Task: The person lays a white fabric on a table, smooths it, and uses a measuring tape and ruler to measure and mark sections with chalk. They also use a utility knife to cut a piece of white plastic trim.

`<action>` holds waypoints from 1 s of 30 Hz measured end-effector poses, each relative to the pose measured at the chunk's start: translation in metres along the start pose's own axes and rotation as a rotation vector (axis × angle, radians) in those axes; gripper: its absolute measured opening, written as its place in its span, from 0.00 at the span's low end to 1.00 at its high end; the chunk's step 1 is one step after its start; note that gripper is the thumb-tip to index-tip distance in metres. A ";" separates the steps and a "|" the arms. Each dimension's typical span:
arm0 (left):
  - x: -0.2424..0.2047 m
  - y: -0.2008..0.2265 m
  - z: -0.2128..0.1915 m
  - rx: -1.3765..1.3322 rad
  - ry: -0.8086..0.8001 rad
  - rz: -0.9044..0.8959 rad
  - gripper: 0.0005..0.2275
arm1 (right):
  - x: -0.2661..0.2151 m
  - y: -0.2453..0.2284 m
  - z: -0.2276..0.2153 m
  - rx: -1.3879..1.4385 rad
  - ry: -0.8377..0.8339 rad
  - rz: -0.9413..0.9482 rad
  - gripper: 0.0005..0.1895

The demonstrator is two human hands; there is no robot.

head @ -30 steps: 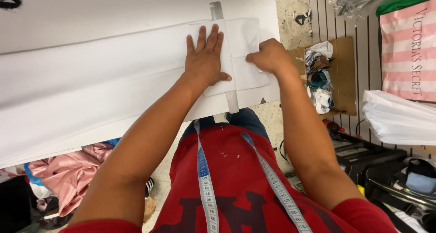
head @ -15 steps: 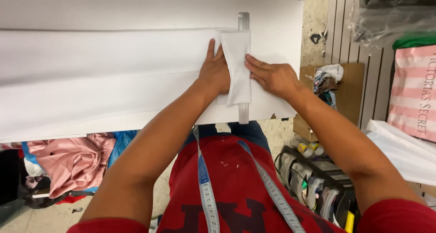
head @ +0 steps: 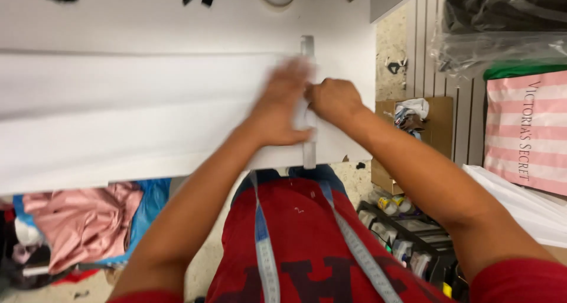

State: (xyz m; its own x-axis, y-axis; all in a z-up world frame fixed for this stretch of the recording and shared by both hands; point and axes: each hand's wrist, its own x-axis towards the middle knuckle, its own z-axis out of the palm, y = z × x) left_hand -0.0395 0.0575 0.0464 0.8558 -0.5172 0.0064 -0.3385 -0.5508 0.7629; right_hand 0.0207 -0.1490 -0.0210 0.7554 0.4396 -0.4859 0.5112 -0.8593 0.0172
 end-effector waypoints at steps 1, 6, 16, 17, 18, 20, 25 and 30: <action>0.010 -0.002 0.021 0.006 0.007 -0.015 0.51 | -0.004 -0.004 0.006 0.001 0.002 -0.017 0.13; 0.062 -0.053 0.093 0.124 -0.138 -0.128 0.61 | -0.006 0.011 0.012 -0.021 0.018 0.023 0.08; 0.053 -0.022 0.043 0.406 -0.325 -0.386 0.52 | -0.015 0.034 -0.007 0.758 0.274 0.294 0.12; 0.055 -0.020 0.044 0.392 -0.335 -0.381 0.53 | -0.029 0.027 -0.028 1.201 0.172 0.423 0.16; 0.057 -0.017 0.044 0.379 -0.344 -0.376 0.53 | -0.044 0.021 -0.049 1.641 0.050 0.546 0.24; 0.057 -0.008 0.041 0.376 -0.351 -0.359 0.52 | -0.032 0.033 -0.019 1.577 0.181 0.494 0.21; 0.056 -0.011 0.036 0.418 -0.355 -0.346 0.51 | -0.010 0.012 -0.010 1.445 0.395 0.410 0.22; 0.054 -0.015 0.038 0.424 -0.364 -0.345 0.50 | -0.014 -0.002 -0.015 1.304 0.581 0.566 0.22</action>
State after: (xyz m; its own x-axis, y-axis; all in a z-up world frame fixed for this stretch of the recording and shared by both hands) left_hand -0.0030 0.0125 0.0109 0.7809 -0.4127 -0.4690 -0.2571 -0.8965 0.3608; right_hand 0.0151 -0.1494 -0.0005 0.9300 -0.2420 -0.2766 -0.3585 -0.4315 -0.8278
